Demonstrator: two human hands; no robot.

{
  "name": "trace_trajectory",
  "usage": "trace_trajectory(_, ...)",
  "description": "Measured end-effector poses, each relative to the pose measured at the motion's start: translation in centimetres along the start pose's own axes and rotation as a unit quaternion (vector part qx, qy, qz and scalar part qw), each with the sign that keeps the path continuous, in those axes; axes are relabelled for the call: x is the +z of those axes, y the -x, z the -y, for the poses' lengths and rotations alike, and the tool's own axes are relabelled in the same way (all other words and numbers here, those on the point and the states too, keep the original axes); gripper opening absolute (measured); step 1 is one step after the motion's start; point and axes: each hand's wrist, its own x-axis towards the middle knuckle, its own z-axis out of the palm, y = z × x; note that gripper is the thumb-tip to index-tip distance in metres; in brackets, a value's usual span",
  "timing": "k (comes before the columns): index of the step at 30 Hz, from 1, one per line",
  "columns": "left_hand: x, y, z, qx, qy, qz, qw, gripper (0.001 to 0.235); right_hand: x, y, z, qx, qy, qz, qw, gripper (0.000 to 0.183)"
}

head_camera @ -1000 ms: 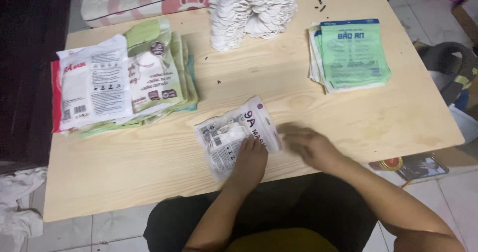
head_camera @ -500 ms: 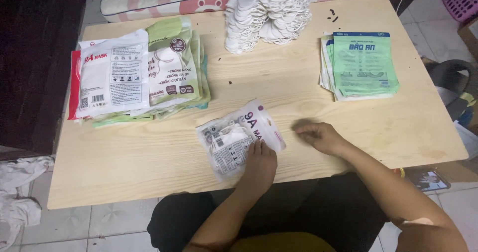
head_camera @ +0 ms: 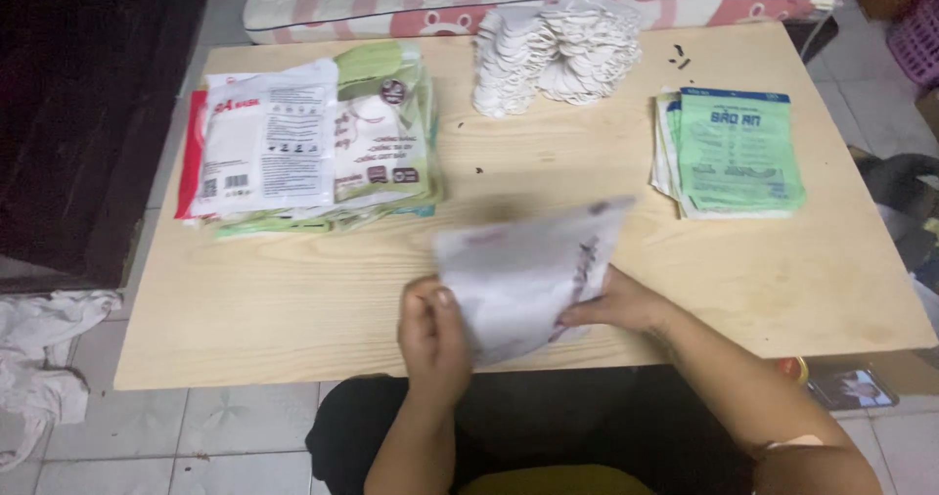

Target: Counting and packaging face masks into plastic bags

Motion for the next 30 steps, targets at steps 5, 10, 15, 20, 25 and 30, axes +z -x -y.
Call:
trace_trajectory(5, -3.3, -2.9, -3.1, 0.143, 0.084, -0.136, 0.977, 0.028, 5.2, -4.5, 9.2, 0.019, -0.025, -0.098, 0.995, 0.019)
trace_trajectory(10, -6.8, -3.0, -3.8, 0.252, 0.072, -0.308, 0.915, 0.037, 8.8, -13.4, 18.6, 0.061, 0.004, -0.259, 0.964, 0.034)
trace_trajectory(15, -7.5, -3.4, -3.3, 0.241, 0.094, -0.332, 0.907, 0.04, 9.6, -22.6, 20.9, -0.043, -0.158, -0.182, 0.97, 0.049)
trace_trajectory(20, -7.5, -3.6, -3.1, 0.242, 0.084, -0.331, 0.908, 0.04, 11.3, -25.3, 21.1, -0.021, -0.096, -0.196, 0.976, 0.042)
trace_trajectory(25, -7.0, -3.5, -2.2, 0.245, 0.071, -0.325, 0.911, 0.041, 9.4, -24.8, 20.0, -0.058, -0.017, -0.248, 0.967, 0.064)
trace_trajectory(30, -5.6, -3.6, -1.9, 0.275, 0.053, -0.295, 0.913, 0.037, 3.4, -19.9, 18.1, -0.095, 0.13, -0.292, 0.943, 0.056)
